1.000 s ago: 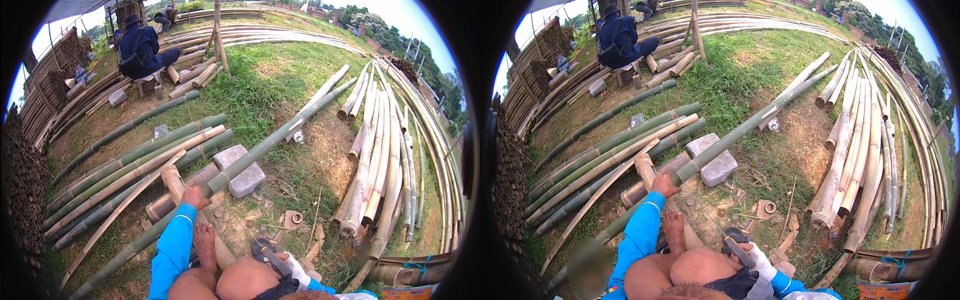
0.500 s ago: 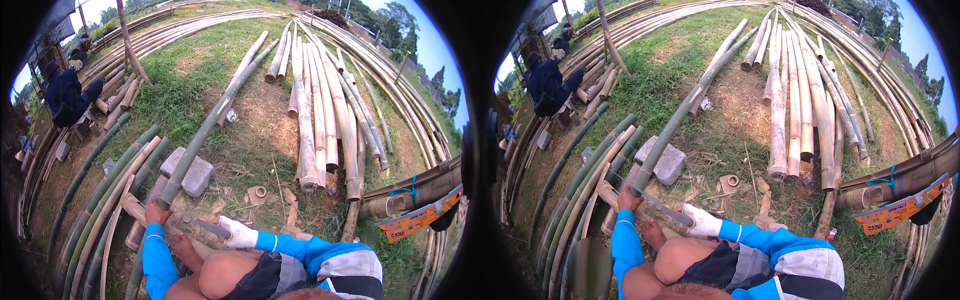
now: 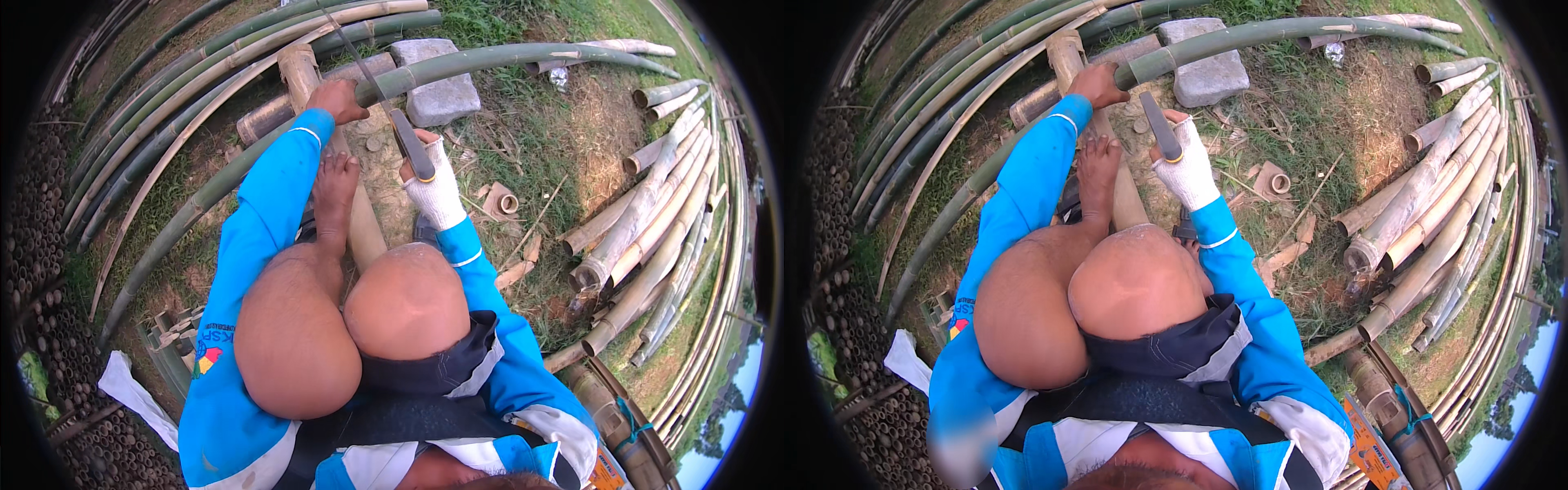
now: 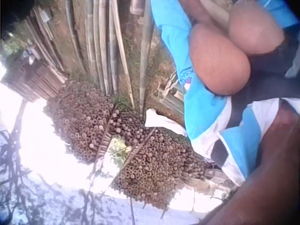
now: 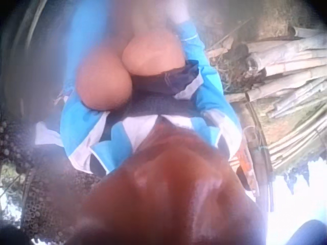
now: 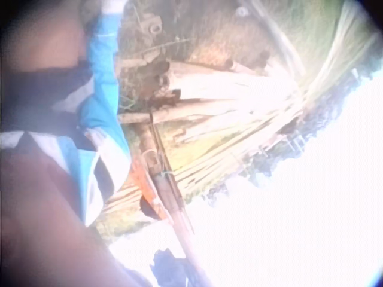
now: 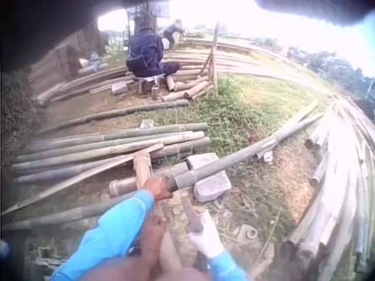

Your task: The person selects long bamboo poles from a pile, positions them on a wooden support, and uses a hand saw to cut them into shorter sections. The cut pieces are placed on the ground nearby.

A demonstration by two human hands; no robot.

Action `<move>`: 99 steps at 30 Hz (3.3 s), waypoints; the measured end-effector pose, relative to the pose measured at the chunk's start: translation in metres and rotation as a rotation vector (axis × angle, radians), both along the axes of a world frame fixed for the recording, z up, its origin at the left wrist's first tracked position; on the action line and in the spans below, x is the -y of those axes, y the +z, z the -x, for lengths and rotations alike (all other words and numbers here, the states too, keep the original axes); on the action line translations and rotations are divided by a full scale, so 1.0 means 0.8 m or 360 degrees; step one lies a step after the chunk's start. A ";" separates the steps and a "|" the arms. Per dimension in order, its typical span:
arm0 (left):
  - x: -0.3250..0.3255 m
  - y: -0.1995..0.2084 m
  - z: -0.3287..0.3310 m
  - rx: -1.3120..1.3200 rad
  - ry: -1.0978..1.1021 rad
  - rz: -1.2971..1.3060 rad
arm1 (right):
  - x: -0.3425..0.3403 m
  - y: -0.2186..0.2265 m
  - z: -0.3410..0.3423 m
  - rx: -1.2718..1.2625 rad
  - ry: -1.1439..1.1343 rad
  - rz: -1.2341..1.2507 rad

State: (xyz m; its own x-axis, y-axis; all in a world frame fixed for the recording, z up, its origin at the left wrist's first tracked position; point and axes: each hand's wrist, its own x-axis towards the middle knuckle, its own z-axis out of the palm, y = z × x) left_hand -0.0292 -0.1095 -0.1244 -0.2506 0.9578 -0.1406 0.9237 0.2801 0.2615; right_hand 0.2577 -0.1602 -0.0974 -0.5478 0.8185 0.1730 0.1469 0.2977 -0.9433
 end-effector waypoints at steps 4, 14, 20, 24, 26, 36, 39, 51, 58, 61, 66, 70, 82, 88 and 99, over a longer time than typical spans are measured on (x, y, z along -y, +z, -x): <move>0.000 0.001 -0.002 0.0000 -0.0025 0.0003 | 0.068 -0.001 -0.103 0.0000 -0.0062 0.0394; -0.002 -0.011 -0.016 -0.0022 -0.0040 -0.0023 | 0.054 -0.030 -0.093 0.0181 -0.0073 -0.0290; 0.007 -0.015 0.004 0.0005 -0.0027 -0.0003 | 0.018 -0.013 -0.028 0.0030 0.0028 0.0005; 0.001 -0.019 -0.001 0.0000 -0.0074 0.0008 | 0.102 -0.017 -0.154 0.0093 -0.0041 0.0369; 0.000 -0.019 -0.004 -0.0011 -0.0048 -0.0040 | 0.144 -0.022 -0.208 0.0101 -0.0116 0.0820; 0.007 -0.018 -0.009 -0.0054 0.0042 -0.0075 | -0.006 -0.021 -0.010 0.0003 0.0083 -0.0234; 0.012 -0.020 -0.014 0.0006 0.0013 -0.0028 | 0.021 -0.011 -0.037 0.0040 0.0094 0.0033; 0.007 -0.006 -0.012 0.0065 -0.0015 0.0011 | 0.032 -0.092 -0.097 0.0053 0.0006 -0.0285; 0.016 -0.012 -0.018 -0.0017 0.0038 -0.0007 | 0.027 -0.028 -0.050 0.0007 0.0071 0.0117; 0.015 -0.014 -0.021 -0.0063 0.0071 -0.0056 | 0.075 -0.078 -0.150 -0.0375 0.0059 0.1182; 0.023 -0.024 -0.039 -0.0135 0.0149 -0.0114 | 0.114 -0.048 -0.172 -0.0676 -0.0056 0.1704; 0.020 -0.024 -0.030 -0.0179 0.0168 -0.0186 | 0.116 0.006 -0.176 -0.0399 -0.0083 0.1239; 0.035 -0.053 -0.062 -0.0530 0.0004 -0.0847 | 0.118 0.005 -0.175 -0.1045 -0.0394 0.2380; 0.017 -0.044 -0.027 -0.0377 -0.0071 -0.0418 | 0.122 0.012 -0.177 -0.1245 -0.0109 0.2463; -0.010 -0.037 0.032 0.0162 -0.0162 0.0154 | 0.122 0.016 -0.181 -0.1179 -0.0080 0.2526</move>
